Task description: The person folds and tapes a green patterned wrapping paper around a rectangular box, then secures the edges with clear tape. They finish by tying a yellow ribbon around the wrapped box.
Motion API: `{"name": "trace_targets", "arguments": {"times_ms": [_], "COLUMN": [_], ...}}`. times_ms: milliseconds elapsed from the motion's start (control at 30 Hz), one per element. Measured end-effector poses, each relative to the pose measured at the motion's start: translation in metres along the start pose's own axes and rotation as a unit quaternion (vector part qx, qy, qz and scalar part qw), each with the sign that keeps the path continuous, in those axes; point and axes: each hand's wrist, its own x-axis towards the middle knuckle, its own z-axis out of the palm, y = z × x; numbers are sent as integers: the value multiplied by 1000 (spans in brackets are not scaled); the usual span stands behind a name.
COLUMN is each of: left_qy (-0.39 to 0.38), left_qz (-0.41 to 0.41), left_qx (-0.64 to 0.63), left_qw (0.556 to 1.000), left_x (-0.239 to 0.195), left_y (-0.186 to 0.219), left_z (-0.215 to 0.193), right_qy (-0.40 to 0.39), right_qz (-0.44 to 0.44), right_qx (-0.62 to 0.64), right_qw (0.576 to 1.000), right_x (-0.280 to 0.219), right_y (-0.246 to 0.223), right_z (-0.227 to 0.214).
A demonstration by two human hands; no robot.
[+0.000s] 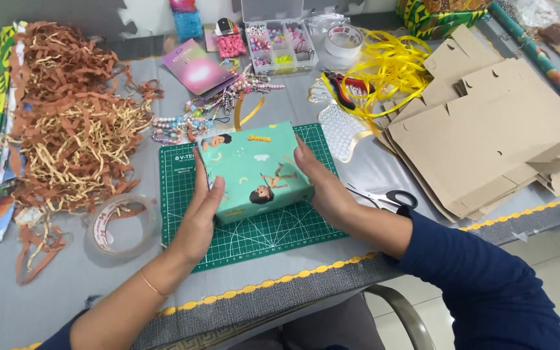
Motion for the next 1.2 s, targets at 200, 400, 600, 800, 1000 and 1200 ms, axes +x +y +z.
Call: {"name": "trace_targets", "arguments": {"times_ms": [200, 400, 600, 800, 1000, 1200], "left_qy": [0, 55, 135, 193, 225, 221], "left_qz": [-3, 5, 120, 135, 171, 164], "left_qx": [-28, -22, 93, 176, 214, 209], "left_qw": [1000, 998, 979, 956, 935, 938], "left_x": [4, -4, 4, 11, 17, 21], "left_y": [-8, 3, -4, -5, -12, -17], "left_z": [-1, -3, -12, -22, -28, -33], "right_qy": [-14, 115, 272, 204, 141, 207], "right_qz": [-34, -241, -218, -5, 17, -7], "right_qx": [40, -145, -534, -634, -734, -697], "right_qw": [999, 953, 771, 746, 664, 686], "right_x": [5, 63, 166, 193, 220, 203], "right_y": [26, 31, -28, -39, -15, -52], "right_z": [-15, -100, -277, -303, -315, -309]}}
